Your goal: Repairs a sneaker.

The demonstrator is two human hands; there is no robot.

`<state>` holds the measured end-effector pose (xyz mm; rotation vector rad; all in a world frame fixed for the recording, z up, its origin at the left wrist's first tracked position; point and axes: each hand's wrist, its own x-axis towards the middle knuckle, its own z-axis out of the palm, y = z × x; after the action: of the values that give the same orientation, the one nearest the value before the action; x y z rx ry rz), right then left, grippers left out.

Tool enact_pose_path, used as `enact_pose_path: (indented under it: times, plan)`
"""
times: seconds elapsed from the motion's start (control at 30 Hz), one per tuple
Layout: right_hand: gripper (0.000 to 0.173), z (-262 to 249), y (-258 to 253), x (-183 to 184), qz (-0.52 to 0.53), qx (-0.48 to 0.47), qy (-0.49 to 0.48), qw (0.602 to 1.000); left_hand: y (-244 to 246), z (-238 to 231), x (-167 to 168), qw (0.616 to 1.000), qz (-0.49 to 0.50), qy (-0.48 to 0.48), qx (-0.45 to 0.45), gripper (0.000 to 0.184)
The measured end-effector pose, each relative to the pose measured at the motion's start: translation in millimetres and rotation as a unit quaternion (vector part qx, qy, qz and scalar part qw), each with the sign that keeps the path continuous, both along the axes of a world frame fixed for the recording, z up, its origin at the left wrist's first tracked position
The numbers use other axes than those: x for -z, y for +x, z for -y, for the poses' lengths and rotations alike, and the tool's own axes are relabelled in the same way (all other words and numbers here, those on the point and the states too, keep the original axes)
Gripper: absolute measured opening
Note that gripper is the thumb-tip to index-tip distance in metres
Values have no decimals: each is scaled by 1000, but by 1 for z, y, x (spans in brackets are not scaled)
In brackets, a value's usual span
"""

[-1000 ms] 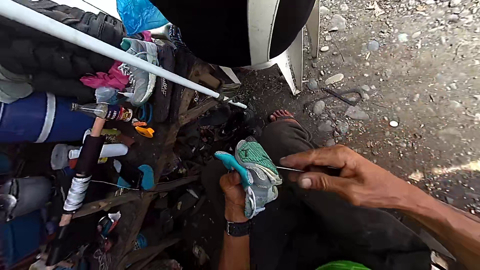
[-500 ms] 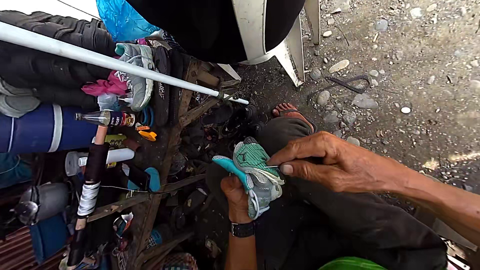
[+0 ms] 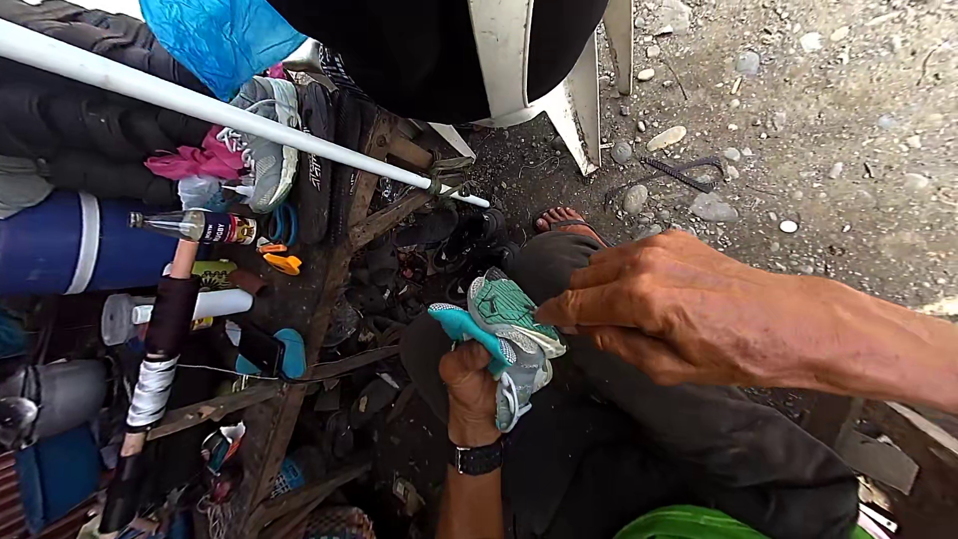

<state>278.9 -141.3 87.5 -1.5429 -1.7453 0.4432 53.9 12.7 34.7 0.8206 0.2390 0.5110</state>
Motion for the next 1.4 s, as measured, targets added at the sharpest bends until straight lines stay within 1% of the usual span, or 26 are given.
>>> enact_pose_path:
  times: [0.13, 0.3, 0.37, 0.5, 0.6, 0.77, 0.8, 0.87, 0.93, 1.0, 1.1, 1.2, 1.3, 1.4]
  plan:
    - [27, -4, 2, -12, 73, -3, -16, 997, 0, 0, 5, 1000, -5, -21, 16, 24]
    - [20, -8, 3, -22, 107, -21, -52, 993, 4, 5, 4, 999, -39, -25, -12, 24]
    - [17, -10, 2, -25, 116, -26, -57, 991, 5, 7, 5, 999, -38, -30, -12, 23]
    - [17, -14, 0, -28, 123, -29, -52, 991, 7, 8, 5, 999, -28, -44, -14, 22]
    - [17, -15, 0, -29, 133, -28, -51, 989, 11, 10, 2, 998, -40, -45, -30, 22]
    - [20, -7, 1, -27, 186, -32, -61, 980, 15, 19, -6, 997, -62, -13, -44, 22]
    - [20, -4, 1, -24, 192, -28, -60, 979, 16, 22, -6, 997, -64, -8, -43, 22]
    - [19, -4, -1, -18, 212, -6, -26, 977, 18, 25, -8, 997, -70, -5, -42, 23]
    - [18, -10, 0, -16, 240, 13, 17, 971, 21, 25, -8, 995, -87, -13, -50, 25]
    - [15, -13, -1, -19, 258, 20, 27, 965, 23, 25, -6, 994, -92, -28, -47, 28]
    - [11, -17, -3, -27, 287, 9, 5, 958, 23, 27, -5, 993, -103, -36, -48, 29]
    - [8, -21, -4, -35, 303, -9, -50, 952, 25, 28, -10, 991, -120, -28, -58, 28]
    - [10, -24, -7, -40, 316, -26, -91, 944, 24, 29, -9, 990, -125, -36, -56, 30]
    - [12, -28, -10, -40, 315, -29, -98, 943, 25, 28, -8, 990, -125, -42, -52, 31]
